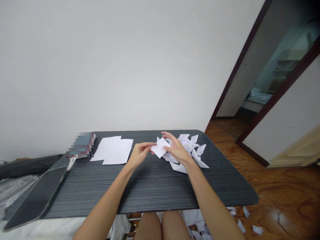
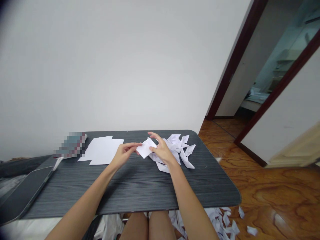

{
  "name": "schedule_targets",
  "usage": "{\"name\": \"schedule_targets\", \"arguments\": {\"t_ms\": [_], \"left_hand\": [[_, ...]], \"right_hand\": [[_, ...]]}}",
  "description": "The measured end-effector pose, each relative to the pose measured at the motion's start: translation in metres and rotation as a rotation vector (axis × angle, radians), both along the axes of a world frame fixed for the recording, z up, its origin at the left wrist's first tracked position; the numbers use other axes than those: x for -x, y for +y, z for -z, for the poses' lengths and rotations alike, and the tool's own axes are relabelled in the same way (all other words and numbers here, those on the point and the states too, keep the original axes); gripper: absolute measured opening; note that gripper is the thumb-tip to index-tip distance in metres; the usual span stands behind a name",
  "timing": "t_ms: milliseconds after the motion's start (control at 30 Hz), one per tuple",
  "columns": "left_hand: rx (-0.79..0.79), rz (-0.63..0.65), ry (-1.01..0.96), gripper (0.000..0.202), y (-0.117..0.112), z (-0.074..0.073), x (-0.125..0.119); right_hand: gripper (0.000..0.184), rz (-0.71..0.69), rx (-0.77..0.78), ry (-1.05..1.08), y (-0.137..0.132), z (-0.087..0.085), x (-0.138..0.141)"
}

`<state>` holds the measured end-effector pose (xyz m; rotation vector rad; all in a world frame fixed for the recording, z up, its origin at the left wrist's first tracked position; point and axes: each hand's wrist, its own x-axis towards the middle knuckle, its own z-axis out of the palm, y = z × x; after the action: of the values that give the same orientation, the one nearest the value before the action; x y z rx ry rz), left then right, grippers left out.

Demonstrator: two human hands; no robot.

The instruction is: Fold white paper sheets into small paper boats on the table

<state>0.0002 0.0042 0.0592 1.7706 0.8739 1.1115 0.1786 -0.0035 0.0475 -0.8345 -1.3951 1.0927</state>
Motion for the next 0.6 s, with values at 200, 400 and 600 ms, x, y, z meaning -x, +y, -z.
{"name": "schedule_targets", "arguments": {"t_ms": [200, 400, 600], "left_hand": [[-0.474, 0.111, 0.286, 0.028, 0.001, -0.003, 0.013], [-0.722, -0.037, 0.448, 0.024, 0.009, 0.012, 0.016], [-0.515, -0.114, 0.453, 0.025, 0.005, 0.002, 0.016]], "right_hand": [[0.039, 0.024, 0.076, -0.064, 0.0, -0.001, -0.004], [0.037, -0.196, 0.237, 0.094, -0.007, -0.009, 0.004], [0.029, 0.033, 0.198, -0.154, -0.006, -0.017, -0.012]]}}
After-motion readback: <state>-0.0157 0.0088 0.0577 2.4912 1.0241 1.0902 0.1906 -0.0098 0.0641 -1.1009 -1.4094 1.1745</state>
